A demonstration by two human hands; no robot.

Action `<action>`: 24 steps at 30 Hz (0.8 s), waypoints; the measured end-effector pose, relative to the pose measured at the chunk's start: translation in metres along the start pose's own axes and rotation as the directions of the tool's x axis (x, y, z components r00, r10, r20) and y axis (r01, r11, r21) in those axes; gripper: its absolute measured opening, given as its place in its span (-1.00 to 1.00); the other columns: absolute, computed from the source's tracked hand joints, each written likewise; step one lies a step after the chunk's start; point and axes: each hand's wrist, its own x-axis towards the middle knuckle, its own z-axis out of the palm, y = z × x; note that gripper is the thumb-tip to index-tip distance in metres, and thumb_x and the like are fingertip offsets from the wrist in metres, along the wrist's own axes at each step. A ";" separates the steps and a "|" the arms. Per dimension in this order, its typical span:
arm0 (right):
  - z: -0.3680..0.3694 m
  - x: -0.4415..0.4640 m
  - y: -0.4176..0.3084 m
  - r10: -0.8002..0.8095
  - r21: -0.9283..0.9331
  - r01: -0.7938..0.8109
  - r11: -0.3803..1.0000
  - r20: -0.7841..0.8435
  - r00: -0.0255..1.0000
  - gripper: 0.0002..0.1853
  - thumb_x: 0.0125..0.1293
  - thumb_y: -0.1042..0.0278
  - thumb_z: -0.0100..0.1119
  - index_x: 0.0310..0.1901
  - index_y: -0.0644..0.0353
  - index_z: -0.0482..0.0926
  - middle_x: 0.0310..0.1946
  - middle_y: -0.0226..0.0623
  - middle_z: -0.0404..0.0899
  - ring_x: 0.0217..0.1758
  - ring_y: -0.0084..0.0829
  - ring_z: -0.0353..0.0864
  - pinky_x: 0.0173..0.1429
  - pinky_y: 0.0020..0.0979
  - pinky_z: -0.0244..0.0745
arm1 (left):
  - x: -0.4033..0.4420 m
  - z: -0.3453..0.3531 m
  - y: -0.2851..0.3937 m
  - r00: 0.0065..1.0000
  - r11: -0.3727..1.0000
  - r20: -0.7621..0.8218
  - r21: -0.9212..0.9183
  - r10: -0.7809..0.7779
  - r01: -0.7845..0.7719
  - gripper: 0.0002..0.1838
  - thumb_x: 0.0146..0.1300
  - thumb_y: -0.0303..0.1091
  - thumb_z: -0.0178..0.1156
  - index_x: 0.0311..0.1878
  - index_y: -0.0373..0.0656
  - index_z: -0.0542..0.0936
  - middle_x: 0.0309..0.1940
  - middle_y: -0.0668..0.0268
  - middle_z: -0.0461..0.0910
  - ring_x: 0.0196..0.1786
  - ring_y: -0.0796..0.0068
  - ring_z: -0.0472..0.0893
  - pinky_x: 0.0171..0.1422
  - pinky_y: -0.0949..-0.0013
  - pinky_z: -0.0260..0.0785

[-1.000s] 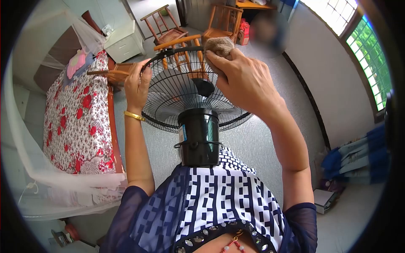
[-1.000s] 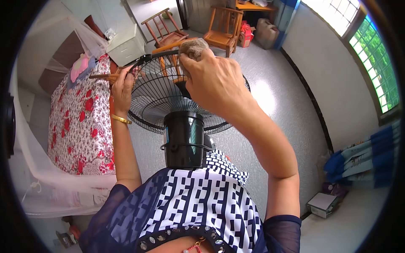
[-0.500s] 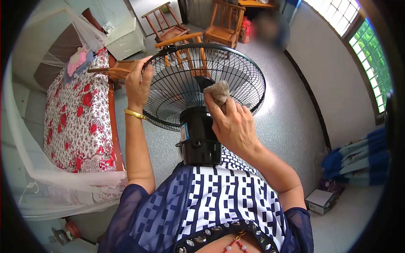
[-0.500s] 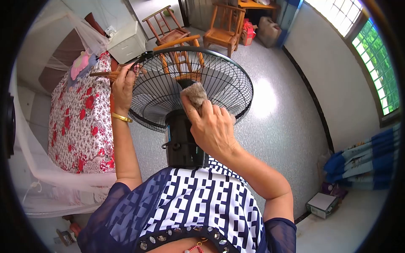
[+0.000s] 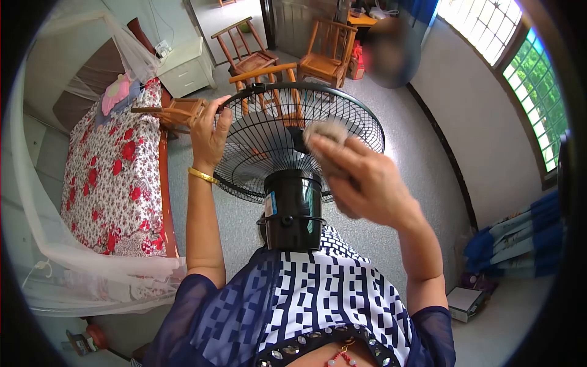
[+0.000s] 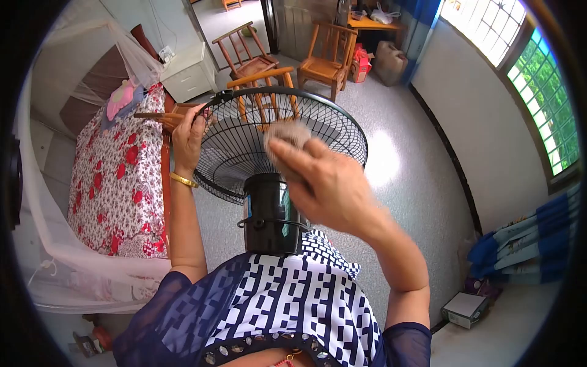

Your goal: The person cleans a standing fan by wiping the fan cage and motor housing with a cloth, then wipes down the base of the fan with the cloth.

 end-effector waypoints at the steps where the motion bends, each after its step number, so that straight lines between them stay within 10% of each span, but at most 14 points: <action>1: -0.014 0.007 -0.005 0.042 -0.043 -0.042 0.998 -0.008 0.999 -0.45 0.16 0.38 0.05 0.26 0.02 0.45 -0.16 -0.09 0.55 -0.29 -0.18 0.63 -0.17 -0.22 0.57 | 0.000 0.000 0.000 1.000 1.000 -0.006 0.008 0.015 -0.015 -0.49 0.40 0.09 -0.03 -0.01 -0.20 0.60 -0.45 0.22 0.62 -0.37 0.41 0.65 -0.25 0.37 0.42; 7: -0.017 0.066 -0.002 -0.093 -0.293 0.034 0.956 -0.189 0.978 -0.59 0.18 0.29 0.09 0.09 0.15 0.52 -0.27 -0.03 0.56 -0.37 -0.07 0.62 -0.26 -0.12 0.50 | -0.001 -0.001 -0.004 0.999 0.997 -0.002 0.069 0.040 -0.039 -0.49 0.39 0.10 -0.04 0.01 -0.18 0.60 -0.47 0.23 0.62 -0.31 0.34 0.65 -0.14 0.31 0.41; 9: -0.011 0.078 -0.009 0.167 -0.422 -0.148 0.894 0.007 0.986 -0.50 0.14 0.34 0.03 0.17 0.13 0.50 -0.19 -0.06 0.57 -0.22 -0.12 0.63 -0.12 -0.15 0.49 | -0.001 -0.003 0.000 1.000 0.998 0.004 0.057 0.004 -0.004 -0.48 0.39 0.10 -0.04 0.01 -0.18 0.59 -0.47 0.22 0.62 -0.30 0.32 0.65 -0.13 0.30 0.40; 24: 0.060 0.022 -0.003 -0.076 -0.507 -0.042 0.861 -0.210 0.975 -0.33 0.00 0.41 0.15 0.28 0.16 0.42 -0.41 -0.27 0.39 -0.44 -0.37 0.47 -0.33 -0.32 0.37 | -0.002 -0.001 0.002 0.997 0.997 0.015 0.023 -0.069 0.069 -0.43 0.38 0.17 -0.06 0.04 -0.17 0.58 -0.41 0.19 0.64 -0.30 0.34 0.66 -0.16 0.35 0.42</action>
